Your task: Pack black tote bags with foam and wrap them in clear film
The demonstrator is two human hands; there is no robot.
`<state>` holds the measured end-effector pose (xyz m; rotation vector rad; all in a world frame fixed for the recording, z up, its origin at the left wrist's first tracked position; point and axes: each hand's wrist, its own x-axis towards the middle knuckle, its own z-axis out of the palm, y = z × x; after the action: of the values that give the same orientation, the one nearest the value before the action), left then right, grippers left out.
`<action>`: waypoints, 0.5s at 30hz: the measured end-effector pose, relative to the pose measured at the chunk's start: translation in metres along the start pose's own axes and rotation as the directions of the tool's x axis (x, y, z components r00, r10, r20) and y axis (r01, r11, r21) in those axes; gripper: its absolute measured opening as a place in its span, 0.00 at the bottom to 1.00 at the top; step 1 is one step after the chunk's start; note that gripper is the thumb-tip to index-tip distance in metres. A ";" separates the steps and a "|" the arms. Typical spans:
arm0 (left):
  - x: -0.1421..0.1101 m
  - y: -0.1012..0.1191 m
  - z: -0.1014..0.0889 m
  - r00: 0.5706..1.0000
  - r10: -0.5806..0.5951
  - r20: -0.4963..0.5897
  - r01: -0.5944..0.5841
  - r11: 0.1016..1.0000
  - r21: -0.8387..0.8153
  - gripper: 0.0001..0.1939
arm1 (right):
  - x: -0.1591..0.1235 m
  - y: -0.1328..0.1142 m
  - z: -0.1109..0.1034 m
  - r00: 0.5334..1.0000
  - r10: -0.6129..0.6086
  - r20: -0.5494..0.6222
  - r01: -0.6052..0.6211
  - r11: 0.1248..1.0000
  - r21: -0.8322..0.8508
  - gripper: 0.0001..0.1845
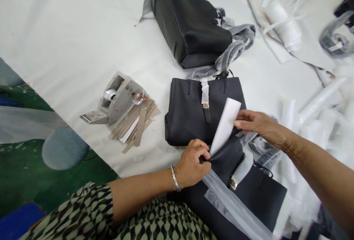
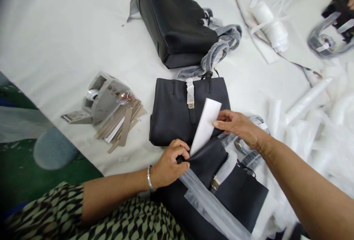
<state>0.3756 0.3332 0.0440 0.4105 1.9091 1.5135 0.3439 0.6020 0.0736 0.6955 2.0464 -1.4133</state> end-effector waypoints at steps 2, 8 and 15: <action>0.000 0.000 0.000 1.000 0.000 0.004 0.000 1.000 0.000 0.07 | 0.010 -0.015 -0.006 0.967 -0.251 -0.035 0.240 0.952 -0.189 0.34; 0.000 -0.001 -0.001 0.999 -0.010 0.037 0.010 1.000 0.000 0.07 | 0.036 -0.068 0.002 0.809 -0.486 0.330 0.566 0.493 -0.661 0.40; 0.002 -0.006 -0.002 0.998 -0.042 0.048 0.043 0.998 -0.037 0.07 | 0.041 -0.048 -0.020 0.861 -0.470 0.194 0.462 0.566 -0.683 0.15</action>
<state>0.3740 0.3314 0.0380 0.3827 1.8384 1.4977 0.2791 0.6104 0.0826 -0.2094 2.6414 -0.6816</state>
